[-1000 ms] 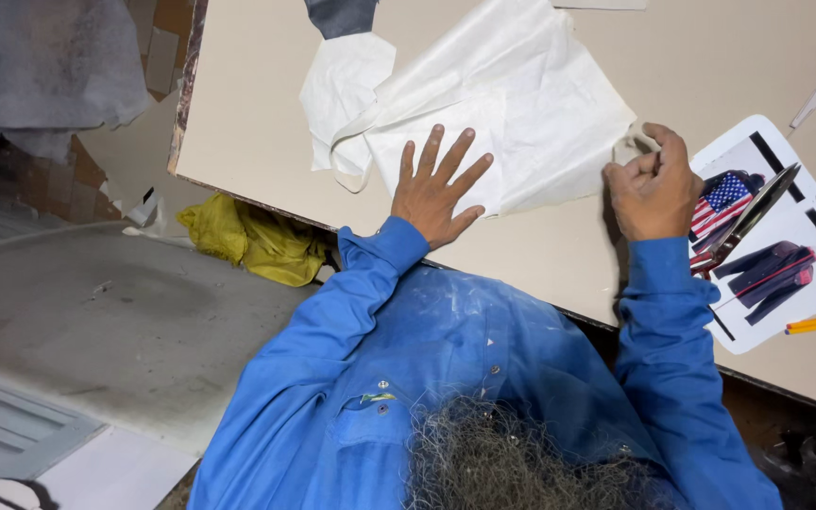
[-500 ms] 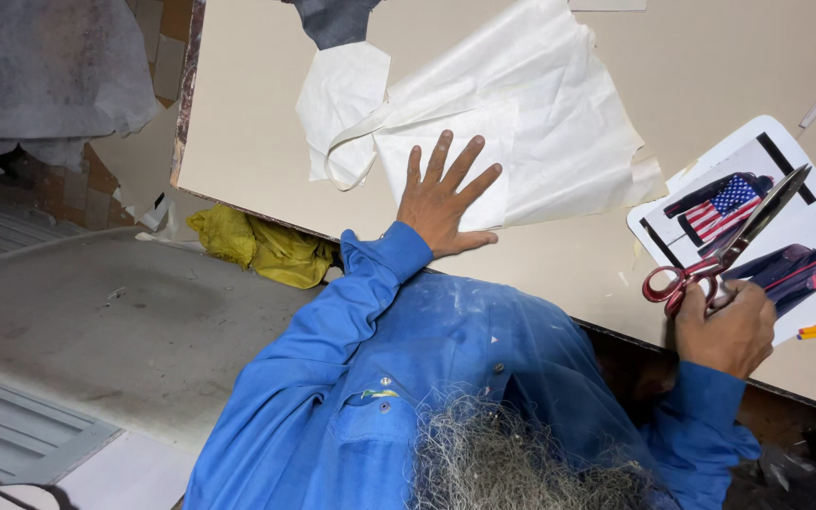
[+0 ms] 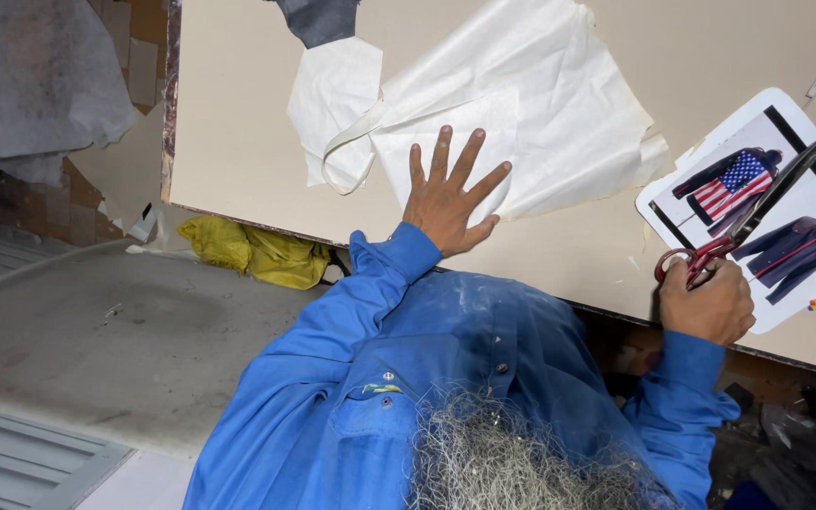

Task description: The person marks a white fabric with a yellow pencil, then uses red-handled scissors to cut the fabric into several pieces. The person repeatedly marks and cuts the fabric, producing multiple cut pieces on the work surface.

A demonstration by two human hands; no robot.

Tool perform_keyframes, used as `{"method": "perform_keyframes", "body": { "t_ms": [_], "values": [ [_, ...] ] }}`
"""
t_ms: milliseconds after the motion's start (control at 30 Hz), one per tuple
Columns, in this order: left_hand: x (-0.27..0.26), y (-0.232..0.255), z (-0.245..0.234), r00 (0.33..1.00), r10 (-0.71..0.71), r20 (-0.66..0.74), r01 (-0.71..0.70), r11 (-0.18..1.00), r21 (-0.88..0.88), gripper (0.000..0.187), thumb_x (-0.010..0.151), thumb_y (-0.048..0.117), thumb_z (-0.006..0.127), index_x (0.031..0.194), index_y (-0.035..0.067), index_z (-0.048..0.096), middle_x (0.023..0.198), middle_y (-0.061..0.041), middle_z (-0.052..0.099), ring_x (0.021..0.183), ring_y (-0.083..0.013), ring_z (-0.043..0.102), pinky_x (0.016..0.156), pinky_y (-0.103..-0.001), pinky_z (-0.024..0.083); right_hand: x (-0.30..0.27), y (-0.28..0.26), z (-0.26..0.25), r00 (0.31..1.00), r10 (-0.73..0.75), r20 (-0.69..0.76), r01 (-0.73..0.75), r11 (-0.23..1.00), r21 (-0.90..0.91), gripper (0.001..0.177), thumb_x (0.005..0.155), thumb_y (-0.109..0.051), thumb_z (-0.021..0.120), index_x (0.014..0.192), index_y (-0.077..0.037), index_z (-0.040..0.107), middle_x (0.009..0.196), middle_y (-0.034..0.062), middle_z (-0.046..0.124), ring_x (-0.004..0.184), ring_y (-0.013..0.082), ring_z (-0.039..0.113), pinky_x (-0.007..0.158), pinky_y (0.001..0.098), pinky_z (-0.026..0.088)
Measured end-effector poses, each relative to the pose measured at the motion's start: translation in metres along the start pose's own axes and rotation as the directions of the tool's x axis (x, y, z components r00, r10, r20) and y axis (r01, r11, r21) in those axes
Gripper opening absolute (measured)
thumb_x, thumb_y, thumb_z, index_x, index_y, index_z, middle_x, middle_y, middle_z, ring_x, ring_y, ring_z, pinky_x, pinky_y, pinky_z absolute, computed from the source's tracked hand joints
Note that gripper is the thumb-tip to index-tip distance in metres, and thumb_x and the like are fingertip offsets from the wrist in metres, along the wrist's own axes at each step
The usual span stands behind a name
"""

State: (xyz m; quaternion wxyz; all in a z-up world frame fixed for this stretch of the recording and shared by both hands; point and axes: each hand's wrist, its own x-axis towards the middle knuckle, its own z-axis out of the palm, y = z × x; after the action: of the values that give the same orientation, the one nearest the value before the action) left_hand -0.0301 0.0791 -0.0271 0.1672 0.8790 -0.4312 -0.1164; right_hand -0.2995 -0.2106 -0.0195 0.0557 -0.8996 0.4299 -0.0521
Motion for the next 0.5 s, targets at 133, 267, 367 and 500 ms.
{"method": "perform_keyframes", "body": {
  "t_ms": [133,267,367,500],
  "values": [
    [-0.003,-0.006,0.000,0.994,0.093,-0.053,-0.093,0.996,-0.004,0.060,0.095,0.034,0.059,0.154,0.038,0.047,0.171,-0.006,0.015,0.156,-0.0453,0.005,0.117,-0.080,0.007,0.008,-0.004,-0.005,0.992,0.094,0.086,-0.097,0.995,0.034,0.035,0.091,-0.033,0.078,0.096,0.000,0.066,0.096,0.0155,0.070,0.093,0.0397,0.065,0.091,0.0513,0.047],
    [-0.008,-0.012,0.005,0.988,0.076,-0.133,-0.098,0.981,-0.168,0.059,0.096,0.023,0.054,0.153,0.033,0.052,0.171,-0.005,0.022,0.158,-0.0449,0.011,0.123,-0.075,0.008,0.010,-0.004,-0.011,0.988,0.107,0.107,-0.113,0.992,0.050,0.035,0.089,-0.034,0.079,0.094,-0.001,0.067,0.091,0.0134,0.070,0.087,0.0383,0.066,0.088,0.0495,0.049],
    [-0.010,-0.017,0.007,0.973,0.043,-0.225,-0.111,0.948,-0.298,0.058,0.096,0.018,0.053,0.153,0.030,0.054,0.172,-0.006,0.025,0.160,-0.0456,0.014,0.127,-0.071,0.008,0.011,-0.005,-0.010,0.992,0.089,0.086,-0.093,0.994,0.050,0.034,0.088,-0.033,0.080,0.095,-0.002,0.068,0.090,0.0134,0.071,0.085,0.0376,0.067,0.087,0.0490,0.050],
    [-0.008,-0.018,0.009,0.981,0.041,-0.189,-0.101,0.943,-0.318,0.057,0.095,0.018,0.052,0.152,0.025,0.054,0.170,-0.009,0.029,0.158,-0.0459,0.017,0.126,-0.071,0.008,0.016,-0.007,-0.013,0.983,0.152,0.105,-0.157,0.987,0.037,0.039,0.087,-0.040,0.084,0.092,-0.003,0.069,0.087,0.0153,0.071,0.083,0.0384,0.067,0.084,0.0491,0.052]
  ]
}}
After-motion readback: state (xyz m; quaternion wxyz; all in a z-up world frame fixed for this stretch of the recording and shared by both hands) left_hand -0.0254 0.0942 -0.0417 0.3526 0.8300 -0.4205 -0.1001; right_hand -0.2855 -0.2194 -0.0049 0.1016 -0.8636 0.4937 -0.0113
